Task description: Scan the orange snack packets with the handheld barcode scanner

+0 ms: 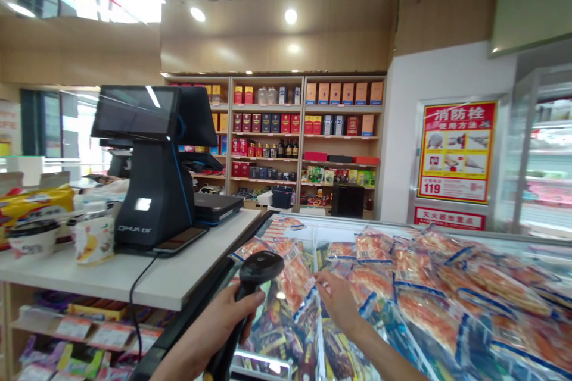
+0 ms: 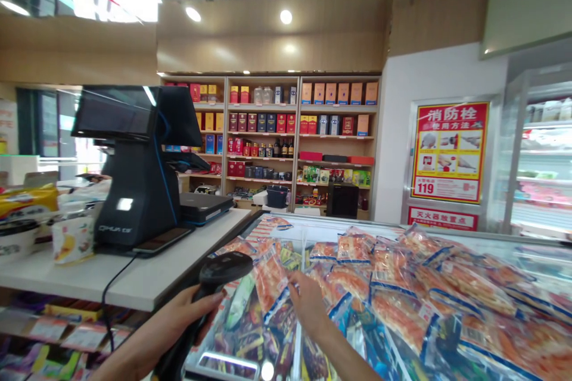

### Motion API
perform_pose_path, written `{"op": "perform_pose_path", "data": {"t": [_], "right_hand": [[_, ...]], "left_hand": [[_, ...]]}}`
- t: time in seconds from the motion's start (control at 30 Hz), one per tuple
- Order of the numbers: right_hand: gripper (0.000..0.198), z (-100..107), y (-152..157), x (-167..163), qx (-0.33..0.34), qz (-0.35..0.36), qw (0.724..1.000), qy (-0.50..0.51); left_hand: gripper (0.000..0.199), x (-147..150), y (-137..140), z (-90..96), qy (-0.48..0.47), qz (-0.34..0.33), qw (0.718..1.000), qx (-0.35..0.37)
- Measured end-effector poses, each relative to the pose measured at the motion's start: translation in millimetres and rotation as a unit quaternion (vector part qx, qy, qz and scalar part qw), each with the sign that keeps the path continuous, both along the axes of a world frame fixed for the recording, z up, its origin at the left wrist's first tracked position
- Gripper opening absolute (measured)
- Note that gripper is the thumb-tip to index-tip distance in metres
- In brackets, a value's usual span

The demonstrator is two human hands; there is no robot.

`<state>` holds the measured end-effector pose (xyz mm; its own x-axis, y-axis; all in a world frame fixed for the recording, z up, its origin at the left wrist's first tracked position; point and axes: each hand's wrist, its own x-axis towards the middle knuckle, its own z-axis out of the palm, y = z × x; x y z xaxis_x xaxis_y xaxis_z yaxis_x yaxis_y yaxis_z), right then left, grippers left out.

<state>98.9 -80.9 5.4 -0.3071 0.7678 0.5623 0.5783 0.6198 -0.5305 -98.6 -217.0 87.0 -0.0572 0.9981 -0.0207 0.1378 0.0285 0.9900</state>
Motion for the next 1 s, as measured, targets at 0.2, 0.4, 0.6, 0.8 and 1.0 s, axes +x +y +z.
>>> {"op": "perform_pose_path", "data": {"t": [0.2, 0.4, 0.6, 0.8, 1.0], "right_hand": [[0.022, -7, -4, 25, 0.036, -0.040, 0.998, 0.022], [0.022, -9, -3, 37, 0.058, -0.050, 0.997, 0.025], [0.019, -1, 8, 48, 0.048, -0.107, 0.992, 0.051], [0.015, 20, 50, 91, 0.004, -0.260, 0.966, -0.004], [0.024, 35, 62, 79, 0.155, -0.333, 0.930, 0.008]], "left_hand": [[0.032, 19, 5, 4.6, 0.004, -0.038, 0.999, 0.001], [0.033, 27, 7, 6.7, 0.007, -0.025, 1.000, -0.005], [0.035, 27, 14, 6.1, -0.014, -0.029, 0.999, -0.009], [0.036, 6, 25, -4.9, -0.042, 0.018, 0.999, -0.006], [0.035, -12, 25, -12.8, -0.059, 0.053, 0.996, -0.041]]}}
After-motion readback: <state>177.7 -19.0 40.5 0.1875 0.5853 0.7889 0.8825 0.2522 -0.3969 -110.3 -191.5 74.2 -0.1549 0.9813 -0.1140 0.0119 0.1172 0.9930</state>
